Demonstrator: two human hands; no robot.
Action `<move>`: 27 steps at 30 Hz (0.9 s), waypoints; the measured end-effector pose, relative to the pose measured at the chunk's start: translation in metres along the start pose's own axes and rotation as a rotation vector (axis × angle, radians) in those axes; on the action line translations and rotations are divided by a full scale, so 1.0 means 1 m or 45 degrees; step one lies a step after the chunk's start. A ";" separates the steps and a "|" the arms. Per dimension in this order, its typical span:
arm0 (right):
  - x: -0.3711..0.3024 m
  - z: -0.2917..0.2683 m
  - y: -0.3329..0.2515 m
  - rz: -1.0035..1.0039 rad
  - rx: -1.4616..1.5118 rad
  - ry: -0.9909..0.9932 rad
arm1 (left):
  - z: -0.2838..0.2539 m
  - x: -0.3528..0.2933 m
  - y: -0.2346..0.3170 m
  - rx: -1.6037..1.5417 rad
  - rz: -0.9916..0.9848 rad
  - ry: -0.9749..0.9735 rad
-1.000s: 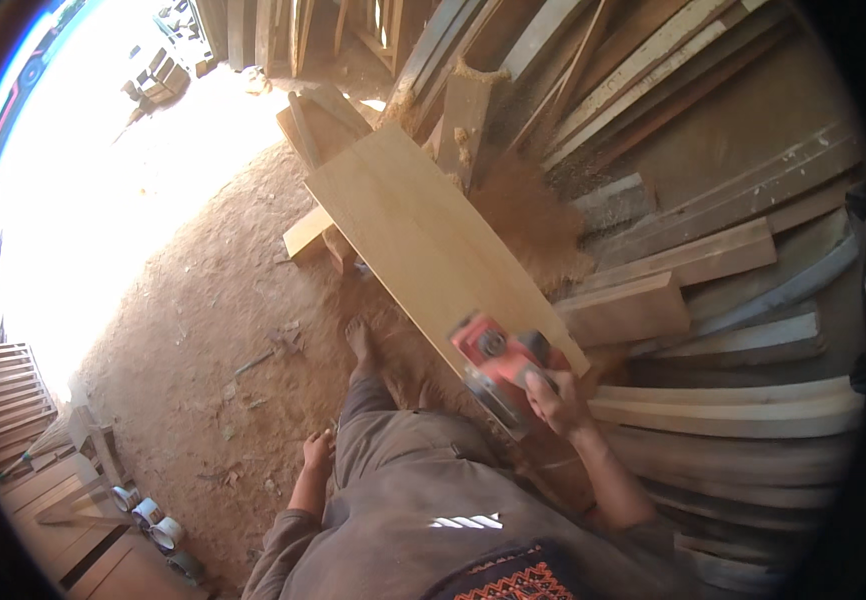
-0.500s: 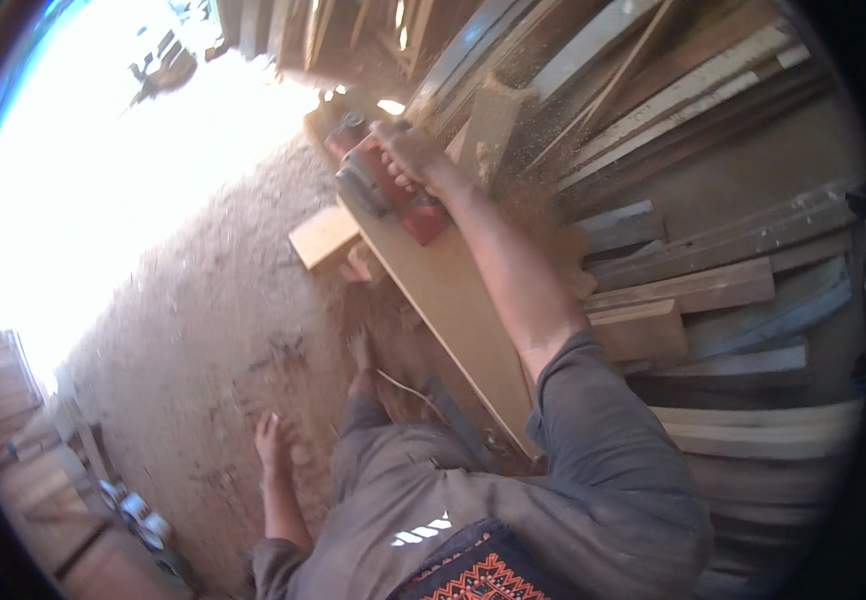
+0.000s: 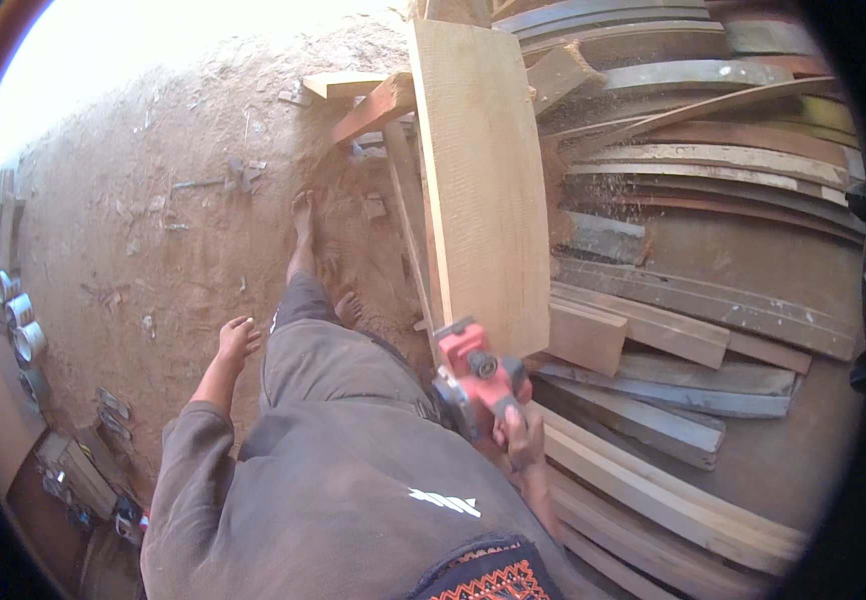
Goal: The person uses a handheld electric sander to smooth the surface of a wooden plank resting on a workbench. They repeatedly move the sander along the plank, flip it over, and continue sanding the other side.
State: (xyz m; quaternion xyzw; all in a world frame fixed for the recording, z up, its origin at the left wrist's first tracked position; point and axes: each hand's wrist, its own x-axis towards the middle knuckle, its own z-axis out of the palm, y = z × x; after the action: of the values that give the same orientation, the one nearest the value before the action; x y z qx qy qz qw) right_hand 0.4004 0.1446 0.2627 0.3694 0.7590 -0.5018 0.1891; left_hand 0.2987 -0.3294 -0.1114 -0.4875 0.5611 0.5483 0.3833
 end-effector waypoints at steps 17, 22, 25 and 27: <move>0.233 0.057 -0.203 -0.197 0.163 -0.035 | 0.037 0.002 0.056 -0.420 0.103 0.028; 0.388 0.084 -0.357 -0.498 0.164 -0.210 | 0.034 0.000 0.075 -0.523 -0.021 0.136; 0.448 0.094 -0.424 -0.343 0.222 -0.215 | 0.030 -0.005 0.104 -0.596 0.097 0.047; 0.455 0.092 -0.429 -0.399 0.292 -0.208 | 0.021 -0.007 0.131 -0.522 0.250 0.051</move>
State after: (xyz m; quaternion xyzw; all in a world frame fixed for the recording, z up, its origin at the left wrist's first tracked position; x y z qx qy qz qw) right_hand -0.2272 0.1346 0.1909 0.2242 0.7273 -0.6362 0.1263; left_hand 0.1720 -0.3180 -0.0748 -0.5091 0.4900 0.6758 0.2099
